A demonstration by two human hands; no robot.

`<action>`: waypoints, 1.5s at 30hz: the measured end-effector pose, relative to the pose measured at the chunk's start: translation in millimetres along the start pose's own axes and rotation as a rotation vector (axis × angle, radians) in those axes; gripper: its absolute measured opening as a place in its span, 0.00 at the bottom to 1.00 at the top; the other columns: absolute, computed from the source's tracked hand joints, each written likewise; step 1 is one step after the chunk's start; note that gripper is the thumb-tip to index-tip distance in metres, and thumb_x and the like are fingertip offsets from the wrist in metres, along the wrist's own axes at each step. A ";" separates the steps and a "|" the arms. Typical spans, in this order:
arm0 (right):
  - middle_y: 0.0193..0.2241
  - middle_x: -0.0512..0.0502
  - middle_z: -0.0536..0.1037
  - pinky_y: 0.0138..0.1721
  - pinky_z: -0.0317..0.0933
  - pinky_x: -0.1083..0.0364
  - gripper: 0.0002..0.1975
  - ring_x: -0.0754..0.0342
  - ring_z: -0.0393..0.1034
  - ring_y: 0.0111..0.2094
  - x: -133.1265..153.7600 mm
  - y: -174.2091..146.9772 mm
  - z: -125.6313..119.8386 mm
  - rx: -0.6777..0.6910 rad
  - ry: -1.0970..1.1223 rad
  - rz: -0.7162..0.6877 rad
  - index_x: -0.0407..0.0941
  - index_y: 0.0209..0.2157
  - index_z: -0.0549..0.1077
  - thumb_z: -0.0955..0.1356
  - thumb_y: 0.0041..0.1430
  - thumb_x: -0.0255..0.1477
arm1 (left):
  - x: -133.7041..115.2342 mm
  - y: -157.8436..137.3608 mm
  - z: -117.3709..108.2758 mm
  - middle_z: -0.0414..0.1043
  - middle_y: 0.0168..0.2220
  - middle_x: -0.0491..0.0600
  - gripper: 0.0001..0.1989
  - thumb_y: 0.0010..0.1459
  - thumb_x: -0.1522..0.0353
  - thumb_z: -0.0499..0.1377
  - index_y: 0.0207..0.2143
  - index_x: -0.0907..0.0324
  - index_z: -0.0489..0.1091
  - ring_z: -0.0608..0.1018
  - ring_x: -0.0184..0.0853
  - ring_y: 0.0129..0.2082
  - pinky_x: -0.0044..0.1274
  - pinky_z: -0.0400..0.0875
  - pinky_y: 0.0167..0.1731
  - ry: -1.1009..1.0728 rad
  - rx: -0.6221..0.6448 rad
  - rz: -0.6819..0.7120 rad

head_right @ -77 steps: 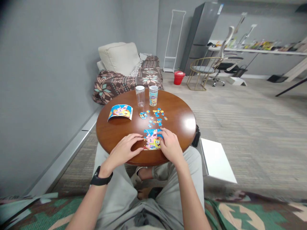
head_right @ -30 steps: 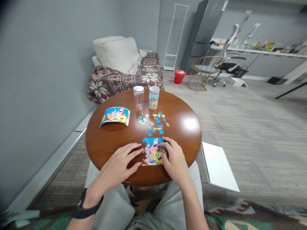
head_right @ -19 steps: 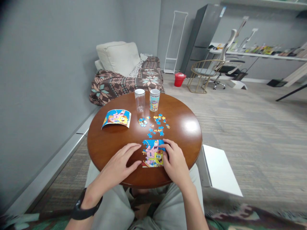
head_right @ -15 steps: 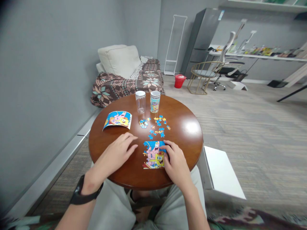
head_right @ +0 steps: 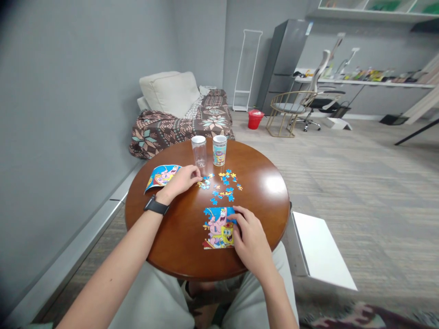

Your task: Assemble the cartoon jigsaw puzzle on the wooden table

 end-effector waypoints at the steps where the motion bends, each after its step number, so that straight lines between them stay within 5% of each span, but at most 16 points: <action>1: 0.51 0.42 0.71 0.53 0.62 0.43 0.12 0.46 0.66 0.53 -0.4 -0.1 0.5 0.004 -0.003 -0.001 0.47 0.41 0.72 0.60 0.59 0.24 | 5.1 -0.5 -2.7 0.75 0.32 0.49 0.04 0.58 0.71 0.58 0.30 0.60 0.70 0.76 0.35 0.34 0.24 0.68 0.38 -0.045 -0.016 -0.038; 6: 0.52 0.43 0.71 0.54 0.62 0.43 0.12 0.46 0.66 0.53 -2.0 0.1 1.7 0.015 -0.009 -0.003 0.47 0.41 0.72 0.60 0.60 0.25 | 25.7 0.8 -6.9 0.77 0.32 0.50 0.03 0.57 0.72 0.59 0.31 0.60 0.73 0.77 0.35 0.34 0.25 0.68 0.38 -0.018 -0.049 -0.196; 16: 0.52 0.41 0.71 0.54 0.61 0.41 0.13 0.45 0.66 0.54 -3.3 0.1 3.6 0.028 0.005 -0.003 0.47 0.42 0.72 0.60 0.60 0.25 | -2.6 3.2 5.4 0.74 0.39 0.52 0.07 0.57 0.66 0.62 0.34 0.59 0.77 0.74 0.41 0.42 0.29 0.67 0.46 0.167 0.023 0.017; 41: 0.52 0.41 0.70 0.54 0.60 0.43 0.12 0.46 0.65 0.54 -0.6 1.3 3.3 0.045 -0.005 -0.003 0.47 0.42 0.71 0.60 0.60 0.24 | 5.6 -4.1 16.2 0.74 0.35 0.52 0.03 0.53 0.71 0.62 0.27 0.60 0.73 0.75 0.39 0.38 0.26 0.67 0.41 0.147 0.229 -0.054; 45: 0.52 0.41 0.70 0.54 0.59 0.43 0.12 0.46 0.65 0.54 -1.4 1.0 4.2 0.044 -0.004 -0.007 0.46 0.42 0.71 0.59 0.60 0.25 | 15.3 -3.3 19.6 0.75 0.34 0.50 0.02 0.54 0.73 0.61 0.32 0.60 0.71 0.75 0.36 0.36 0.24 0.67 0.37 0.065 0.209 -0.088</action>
Point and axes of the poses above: each hand's wrist, its own y-axis towards the middle knuckle, its own z-axis out of the palm, x = y × z, the point moved 10 cm from there along y, towards the middle knuckle
